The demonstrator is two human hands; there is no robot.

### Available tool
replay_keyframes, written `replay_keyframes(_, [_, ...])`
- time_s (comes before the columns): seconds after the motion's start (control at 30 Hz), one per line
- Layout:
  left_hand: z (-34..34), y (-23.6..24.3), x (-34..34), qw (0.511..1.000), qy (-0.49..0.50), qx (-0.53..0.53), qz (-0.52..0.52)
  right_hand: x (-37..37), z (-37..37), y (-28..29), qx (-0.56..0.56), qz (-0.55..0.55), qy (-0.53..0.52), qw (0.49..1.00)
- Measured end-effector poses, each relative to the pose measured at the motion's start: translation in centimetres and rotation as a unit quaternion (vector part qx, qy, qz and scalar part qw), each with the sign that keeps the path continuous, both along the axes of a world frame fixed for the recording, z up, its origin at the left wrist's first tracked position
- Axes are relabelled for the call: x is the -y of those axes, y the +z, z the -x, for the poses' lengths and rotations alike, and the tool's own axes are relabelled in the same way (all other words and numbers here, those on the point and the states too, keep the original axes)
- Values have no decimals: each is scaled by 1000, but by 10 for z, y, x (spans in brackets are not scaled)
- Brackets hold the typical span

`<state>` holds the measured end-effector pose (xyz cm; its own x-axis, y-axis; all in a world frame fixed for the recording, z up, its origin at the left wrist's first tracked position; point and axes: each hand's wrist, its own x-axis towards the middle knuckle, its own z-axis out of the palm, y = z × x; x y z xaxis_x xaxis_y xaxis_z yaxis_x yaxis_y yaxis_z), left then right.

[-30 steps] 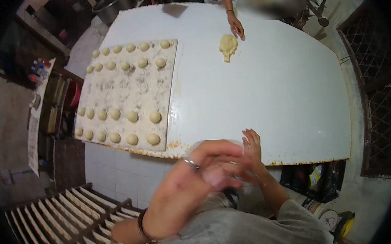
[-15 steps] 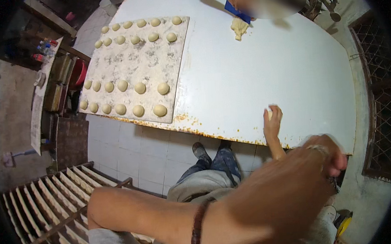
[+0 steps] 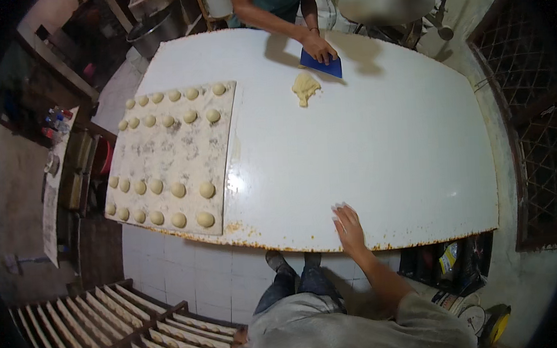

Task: The person shapes dough into rounds and decorative patterns on a table by hand, then carries a board loaded with dough balls and places it onto a multi-tiered cooling or proofing rack.

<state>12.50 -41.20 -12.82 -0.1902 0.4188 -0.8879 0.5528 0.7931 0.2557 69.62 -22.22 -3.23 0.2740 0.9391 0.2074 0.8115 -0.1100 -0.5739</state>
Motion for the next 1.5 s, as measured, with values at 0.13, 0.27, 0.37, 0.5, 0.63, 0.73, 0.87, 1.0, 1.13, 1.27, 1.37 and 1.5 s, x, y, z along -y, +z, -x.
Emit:
replay_keyframes(0.13, [-34,-8,42,999,43,-30,-12,-20,-53,8,24,11,-46,999])
replay_keyframes(0.27, [-58,-9,43,996,77,-30,-30,-63,-18,23,45,-63,-17,997])
replay_keyframes(0.37, [-70,-11,56,993,103,-42,-29,19,-40,19,-27,60,52,996])
replay_keyframes(0.5, [-74,-27,55,987,150,-42,-28,-50,-64,26,-20,-68,-32,997])
replay_keyframes(0.63, [-117,-7,31,998,22,-60,-10,5,-58,0,26,-37,94,995])
replay_keyframes(0.73, [-73,-50,87,990,-34,-21,-132,-2,-81,11,-35,12,101,994])
replay_keyframes(0.87, [-123,-24,72,986,140,46,-78,-60,-69,20,17,-76,10,997])
replay_keyframes(1.0, [-102,-20,88,988,112,-22,-100,5,-77,9,-41,16,134,990])
replay_keyframes(1.13, [-105,-36,79,969,195,51,-142,-58,-76,24,-10,-48,24,999])
replay_keyframes(1.27, [-127,0,67,983,151,39,-99,4,-70,-2,-52,19,114,992])
replay_keyframes(1.37, [-126,3,69,980,147,19,-131,3,-104,-1,-53,29,90,994])
replay_keyframes(1.5, [-156,42,45,987,119,13,-107,-52,-53,8,30,-110,56,992])
